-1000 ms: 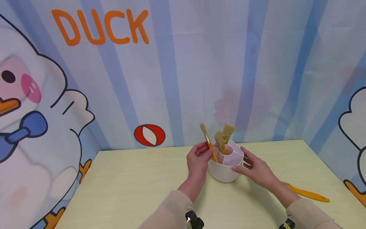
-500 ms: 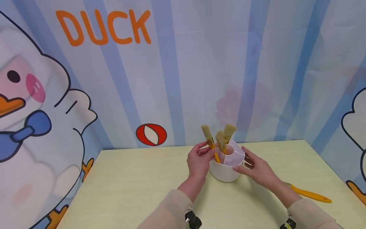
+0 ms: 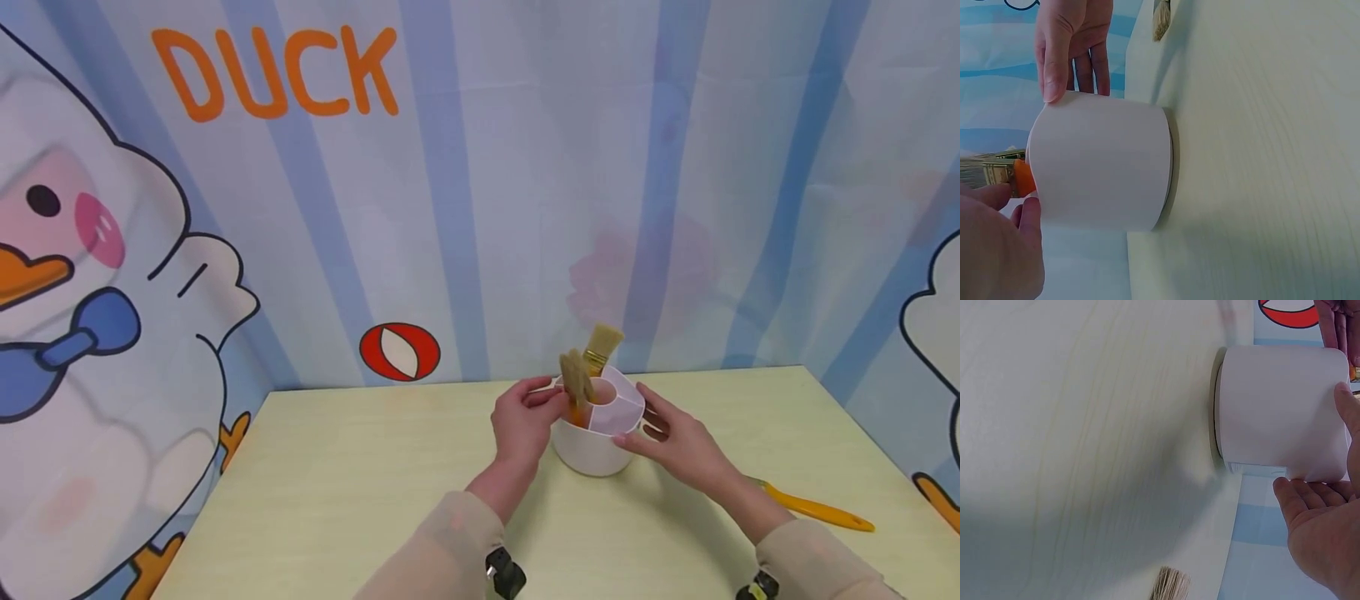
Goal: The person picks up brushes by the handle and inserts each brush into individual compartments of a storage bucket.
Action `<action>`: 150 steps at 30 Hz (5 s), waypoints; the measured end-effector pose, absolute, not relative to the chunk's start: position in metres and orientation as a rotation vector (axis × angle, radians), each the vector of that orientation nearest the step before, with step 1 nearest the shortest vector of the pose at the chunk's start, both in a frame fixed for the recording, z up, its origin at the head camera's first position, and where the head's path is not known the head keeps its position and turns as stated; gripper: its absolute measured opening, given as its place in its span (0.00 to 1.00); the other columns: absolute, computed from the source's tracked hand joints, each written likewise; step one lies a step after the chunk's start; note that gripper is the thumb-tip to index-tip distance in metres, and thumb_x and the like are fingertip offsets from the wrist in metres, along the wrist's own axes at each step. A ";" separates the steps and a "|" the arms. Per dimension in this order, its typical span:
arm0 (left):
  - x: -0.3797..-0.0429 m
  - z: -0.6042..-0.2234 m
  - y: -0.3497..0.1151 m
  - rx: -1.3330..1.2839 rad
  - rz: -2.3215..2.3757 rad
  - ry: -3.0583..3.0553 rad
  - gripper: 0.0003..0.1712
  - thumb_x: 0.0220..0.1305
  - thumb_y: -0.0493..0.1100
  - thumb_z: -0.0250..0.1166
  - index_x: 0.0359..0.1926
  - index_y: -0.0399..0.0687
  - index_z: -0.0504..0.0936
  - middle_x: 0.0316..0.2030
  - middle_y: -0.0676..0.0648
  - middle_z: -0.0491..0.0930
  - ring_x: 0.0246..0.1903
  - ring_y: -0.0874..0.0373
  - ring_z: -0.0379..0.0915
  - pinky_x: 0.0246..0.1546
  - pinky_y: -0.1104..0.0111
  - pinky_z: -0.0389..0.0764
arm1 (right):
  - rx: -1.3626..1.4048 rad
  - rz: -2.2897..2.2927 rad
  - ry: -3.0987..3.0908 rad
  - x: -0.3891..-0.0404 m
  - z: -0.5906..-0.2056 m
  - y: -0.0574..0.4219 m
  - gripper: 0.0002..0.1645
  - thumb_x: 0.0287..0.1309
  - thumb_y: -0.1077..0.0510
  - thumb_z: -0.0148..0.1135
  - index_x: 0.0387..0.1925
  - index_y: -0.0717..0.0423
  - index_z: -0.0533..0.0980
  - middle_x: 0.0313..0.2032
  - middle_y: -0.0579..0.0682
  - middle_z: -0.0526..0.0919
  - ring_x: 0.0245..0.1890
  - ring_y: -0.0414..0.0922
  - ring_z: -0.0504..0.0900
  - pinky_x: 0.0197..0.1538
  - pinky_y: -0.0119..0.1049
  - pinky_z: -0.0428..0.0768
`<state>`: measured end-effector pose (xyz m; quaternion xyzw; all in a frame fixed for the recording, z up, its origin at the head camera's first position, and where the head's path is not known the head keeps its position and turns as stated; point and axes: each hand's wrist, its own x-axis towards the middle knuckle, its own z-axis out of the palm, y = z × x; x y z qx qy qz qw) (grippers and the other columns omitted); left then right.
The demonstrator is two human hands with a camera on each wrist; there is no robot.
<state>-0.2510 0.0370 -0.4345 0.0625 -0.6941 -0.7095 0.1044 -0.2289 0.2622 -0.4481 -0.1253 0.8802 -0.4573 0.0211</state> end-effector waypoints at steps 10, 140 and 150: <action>-0.249 -0.438 0.024 0.258 -2.161 -1.942 0.16 0.57 0.34 0.81 0.47 0.41 0.91 0.39 0.47 0.92 0.42 0.55 0.90 0.49 0.62 0.90 | -0.400 -1.407 2.741 -0.228 -0.445 0.264 0.58 0.70 0.51 0.72 0.84 0.67 0.48 0.79 0.74 0.57 0.73 0.70 0.67 0.62 0.49 0.84; -0.228 -0.481 0.039 0.179 -2.395 -1.944 0.29 0.64 0.42 0.79 0.66 0.47 0.85 0.64 0.46 0.84 0.67 0.46 0.78 0.67 0.55 0.79 | -0.461 -0.106 3.097 -0.182 -0.488 0.413 0.19 0.56 0.63 0.78 0.50 0.67 0.87 0.40 0.60 0.91 0.34 0.53 0.89 0.38 0.50 0.88; -0.227 -0.482 0.041 0.202 -2.404 -1.957 0.30 0.65 0.44 0.79 0.66 0.49 0.85 0.65 0.49 0.83 0.68 0.47 0.77 0.68 0.55 0.78 | -0.514 0.011 3.166 -0.182 -0.492 0.412 0.13 0.55 0.68 0.76 0.44 0.66 0.88 0.37 0.58 0.91 0.34 0.55 0.90 0.38 0.53 0.88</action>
